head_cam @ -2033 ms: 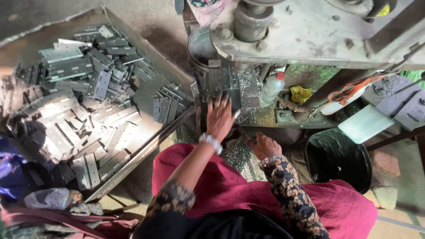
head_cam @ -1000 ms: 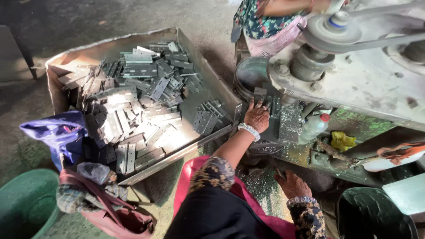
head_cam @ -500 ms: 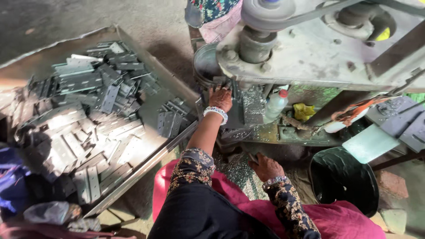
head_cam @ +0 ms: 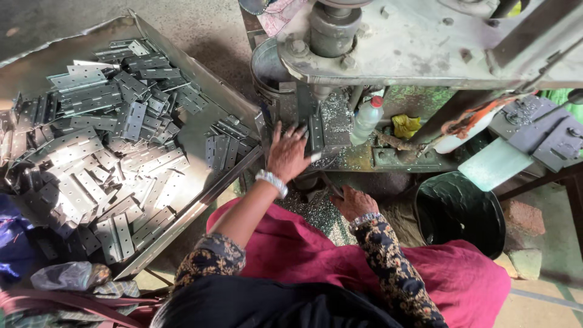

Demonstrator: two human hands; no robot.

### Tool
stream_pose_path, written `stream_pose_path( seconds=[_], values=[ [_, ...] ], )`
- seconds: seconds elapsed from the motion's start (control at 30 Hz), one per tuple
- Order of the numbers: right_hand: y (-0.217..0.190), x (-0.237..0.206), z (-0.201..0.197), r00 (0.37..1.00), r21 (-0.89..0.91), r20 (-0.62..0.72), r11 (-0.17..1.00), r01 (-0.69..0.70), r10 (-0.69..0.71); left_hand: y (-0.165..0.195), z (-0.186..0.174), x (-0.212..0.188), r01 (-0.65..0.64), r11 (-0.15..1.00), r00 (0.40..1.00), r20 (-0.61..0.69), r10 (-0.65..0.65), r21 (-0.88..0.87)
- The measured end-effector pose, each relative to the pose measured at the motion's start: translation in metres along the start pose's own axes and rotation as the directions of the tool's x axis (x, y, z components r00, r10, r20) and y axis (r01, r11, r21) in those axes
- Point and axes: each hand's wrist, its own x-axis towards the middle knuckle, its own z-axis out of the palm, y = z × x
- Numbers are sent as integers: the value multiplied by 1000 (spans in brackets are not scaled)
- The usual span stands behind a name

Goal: The person repeatedly picks up small metal pieces from a tray, places them into a press machine, and operates the lever to process them. The processed pieces are then placed back into the tray. This cycle continues throughout the video.

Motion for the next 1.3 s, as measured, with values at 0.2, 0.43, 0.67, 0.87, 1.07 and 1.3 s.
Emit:
stream_pose_path(
  seconds=[0.2, 0.43, 0.67, 0.87, 1.07, 1.3],
  values=[
    [1, 5, 7, 989, -11, -126, 997, 72, -73, 12, 1, -14, -84, 994, 996, -29, 83, -68],
    [14, 13, 10, 991, 43, -97, 995, 93, -88, 55, 14, 60, 243, 964, 970, -17, -243, 106],
    [1, 9, 4, 993, -72, -82, 995, 76, -82, 45, -8, 4, 206, 963, 978, -61, -198, 177],
    [-6, 18, -18, 996, -165, -33, 984, 72, -79, 58, -4, 29, 195, 909, 942, 187, -278, 369],
    [25, 3, 42, 998, 142, -63, 990, 28, -19, 41, 26, 32, 259, 911, 966, -97, -240, 321],
    [45, 39, 55, 996, -131, -27, 988, 83, -87, 34, 29, 28, 254, 950, 957, 97, -274, 181]
  ],
)
